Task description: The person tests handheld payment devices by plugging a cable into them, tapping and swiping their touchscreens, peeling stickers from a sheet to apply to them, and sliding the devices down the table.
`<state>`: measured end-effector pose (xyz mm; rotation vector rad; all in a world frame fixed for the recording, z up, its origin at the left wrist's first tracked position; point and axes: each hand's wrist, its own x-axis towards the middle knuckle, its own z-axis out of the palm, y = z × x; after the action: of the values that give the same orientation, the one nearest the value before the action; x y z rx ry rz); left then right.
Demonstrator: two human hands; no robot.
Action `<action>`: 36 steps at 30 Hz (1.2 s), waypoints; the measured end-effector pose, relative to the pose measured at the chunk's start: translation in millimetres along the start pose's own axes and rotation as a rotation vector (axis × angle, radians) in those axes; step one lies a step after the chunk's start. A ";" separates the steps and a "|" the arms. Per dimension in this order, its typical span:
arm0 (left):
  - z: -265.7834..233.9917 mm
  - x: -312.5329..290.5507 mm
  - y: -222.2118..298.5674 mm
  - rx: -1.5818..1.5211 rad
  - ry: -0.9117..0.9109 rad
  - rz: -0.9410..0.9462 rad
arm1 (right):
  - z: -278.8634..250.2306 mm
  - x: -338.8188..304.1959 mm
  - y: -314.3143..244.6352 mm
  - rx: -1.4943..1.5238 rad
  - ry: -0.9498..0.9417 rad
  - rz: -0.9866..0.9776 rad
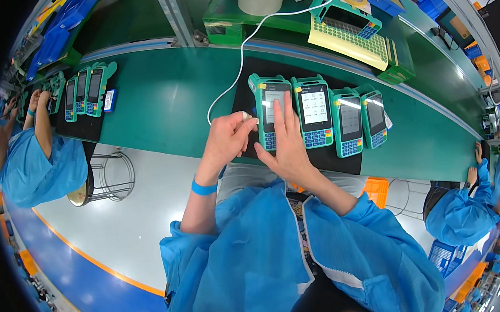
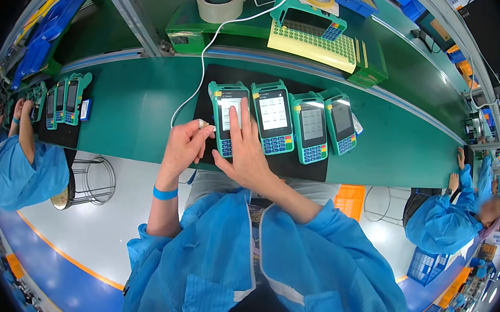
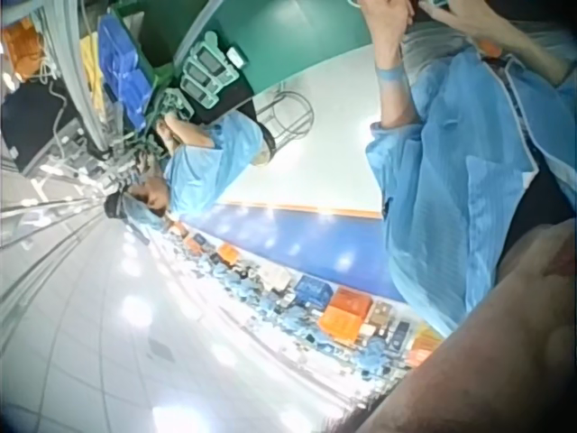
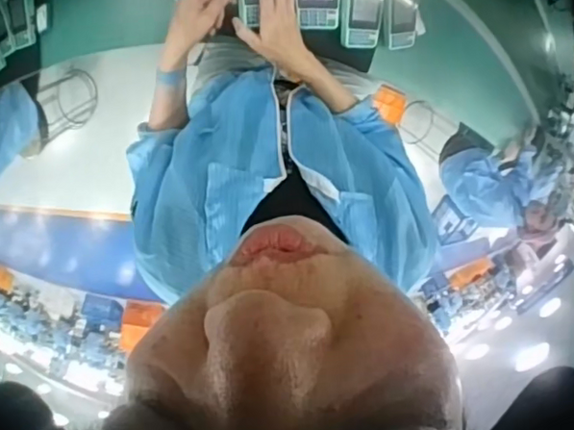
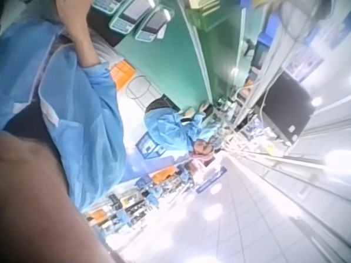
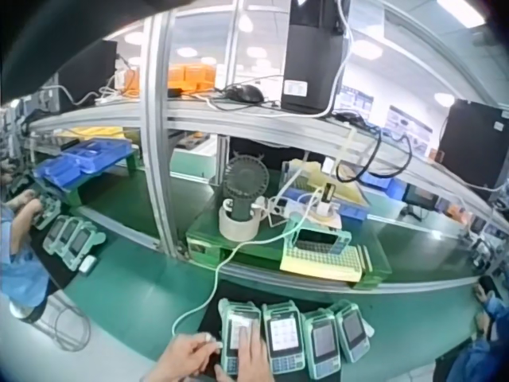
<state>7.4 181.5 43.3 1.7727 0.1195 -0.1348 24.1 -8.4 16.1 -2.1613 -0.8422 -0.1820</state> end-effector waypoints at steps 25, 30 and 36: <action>32.1 0.3 -20.6 0.076 0.290 0.136 | -175.3 13.8 101.3 -0.210 0.495 0.054; 30.1 1.0 -24.0 0.080 0.271 0.131 | -217.2 43.0 163.2 -0.356 0.561 0.028; 30.8 0.7 -24.9 0.086 0.289 0.123 | -224.6 59.6 200.4 -0.348 0.413 -0.043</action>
<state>3.5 156.5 12.8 1.8725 0.2143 0.2088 226.6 -233.7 64.9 -2.3024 -0.6509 -0.8186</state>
